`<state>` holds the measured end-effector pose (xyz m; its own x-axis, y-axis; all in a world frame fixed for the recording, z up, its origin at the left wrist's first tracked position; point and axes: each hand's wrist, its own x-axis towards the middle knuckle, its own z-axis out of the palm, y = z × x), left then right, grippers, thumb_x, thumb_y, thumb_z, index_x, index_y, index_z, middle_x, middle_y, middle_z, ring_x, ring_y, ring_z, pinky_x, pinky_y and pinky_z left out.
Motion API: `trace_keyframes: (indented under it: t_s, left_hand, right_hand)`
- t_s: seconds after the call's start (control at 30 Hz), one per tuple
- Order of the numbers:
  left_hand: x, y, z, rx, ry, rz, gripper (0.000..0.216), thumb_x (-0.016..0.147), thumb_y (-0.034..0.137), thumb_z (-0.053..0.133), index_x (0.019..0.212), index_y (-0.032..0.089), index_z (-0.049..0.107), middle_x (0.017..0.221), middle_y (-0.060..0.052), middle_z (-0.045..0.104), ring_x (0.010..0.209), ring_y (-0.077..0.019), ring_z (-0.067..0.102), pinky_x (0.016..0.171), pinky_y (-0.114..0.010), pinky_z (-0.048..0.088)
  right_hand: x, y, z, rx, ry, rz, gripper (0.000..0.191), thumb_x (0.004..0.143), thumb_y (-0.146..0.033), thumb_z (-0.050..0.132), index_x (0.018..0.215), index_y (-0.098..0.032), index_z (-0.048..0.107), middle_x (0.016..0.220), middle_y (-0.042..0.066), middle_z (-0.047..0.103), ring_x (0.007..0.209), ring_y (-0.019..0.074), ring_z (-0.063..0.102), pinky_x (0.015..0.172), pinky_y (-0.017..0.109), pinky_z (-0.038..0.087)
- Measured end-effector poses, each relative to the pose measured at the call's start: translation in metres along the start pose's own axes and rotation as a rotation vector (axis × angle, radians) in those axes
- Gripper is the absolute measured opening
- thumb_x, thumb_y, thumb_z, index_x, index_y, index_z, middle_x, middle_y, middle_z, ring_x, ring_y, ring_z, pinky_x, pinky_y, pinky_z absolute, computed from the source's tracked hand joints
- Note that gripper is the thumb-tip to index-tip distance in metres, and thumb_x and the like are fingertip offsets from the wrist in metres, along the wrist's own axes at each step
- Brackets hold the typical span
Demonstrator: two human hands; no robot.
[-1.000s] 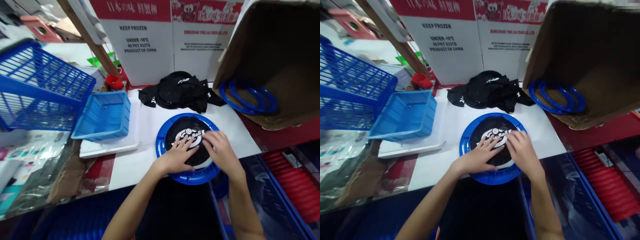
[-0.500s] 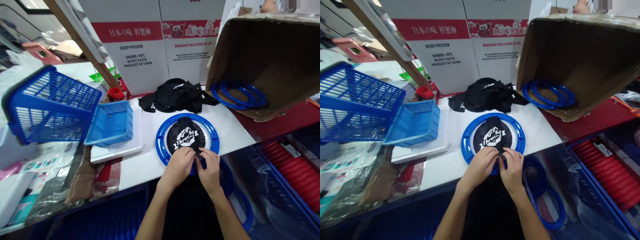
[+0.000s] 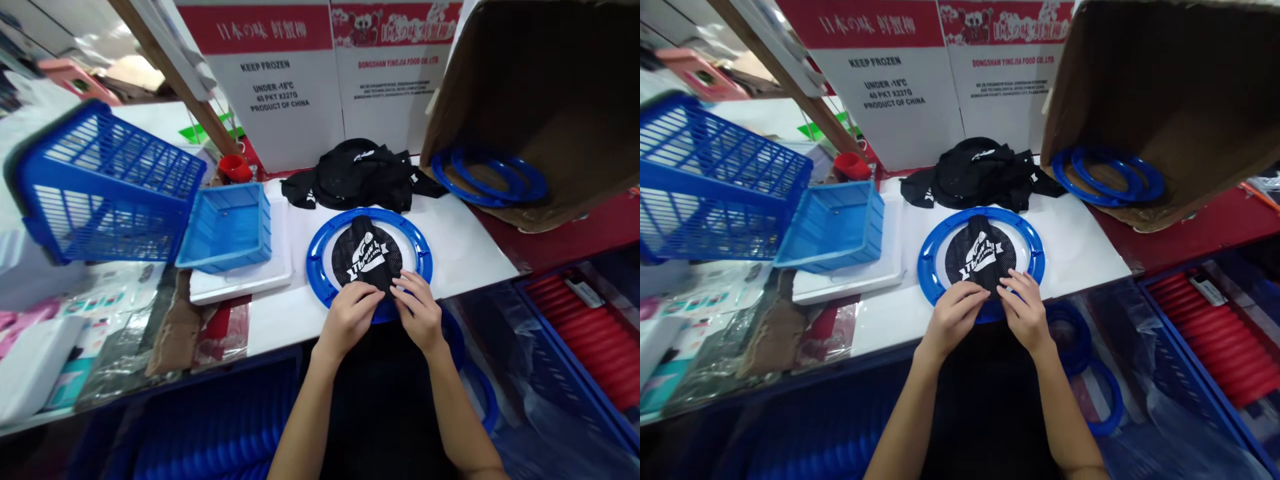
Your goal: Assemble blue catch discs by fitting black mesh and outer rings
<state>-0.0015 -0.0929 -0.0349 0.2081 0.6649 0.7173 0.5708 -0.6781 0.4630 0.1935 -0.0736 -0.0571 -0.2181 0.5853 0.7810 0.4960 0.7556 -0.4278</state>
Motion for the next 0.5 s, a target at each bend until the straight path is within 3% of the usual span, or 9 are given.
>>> trace_keyframes:
  t_s: [0.2,0.33,0.5]
  left_hand:
    - [-0.005,-0.006,-0.014,-0.026,-0.162,0.005,0.017,0.106,0.012,0.061,0.109,0.019,0.077,0.099,-0.008,0.078,0.089,-0.0188,0.072,0.077,-0.034,0.054]
    - [-0.007,-0.010,-0.018,-0.093,-0.186,0.023,0.018,0.105,0.012,0.063,0.111,0.020,0.078,0.098,-0.007,0.078,0.087,-0.0176,0.071,0.077,-0.033,0.054]
    - [-0.009,-0.012,-0.023,-0.150,-0.195,0.038,0.013,0.104,0.016,0.068,0.107,0.022,0.078,0.095,-0.005,0.079,0.087,-0.0175,0.072,0.080,-0.033,0.056]
  right_hand:
    - [0.003,0.016,-0.021,-0.014,-0.139,-0.133,0.038,0.098,-0.004,0.068,0.118,-0.033,0.082,0.104,0.002,0.086,0.123,0.0283,0.078,0.122,0.066,0.050]
    - [0.011,0.027,-0.036,0.009,-0.271,-0.220,0.045,0.097,-0.002,0.065,0.120,-0.037,0.081,0.105,0.000,0.087,0.124,0.0254,0.076,0.120,0.061,0.053]
    - [0.024,0.035,-0.042,0.175,-0.364,-0.221,0.037,0.093,-0.006,0.073,0.112,-0.036,0.084,0.095,-0.001,0.085,0.119,0.0251,0.075,0.115,0.057,0.056]
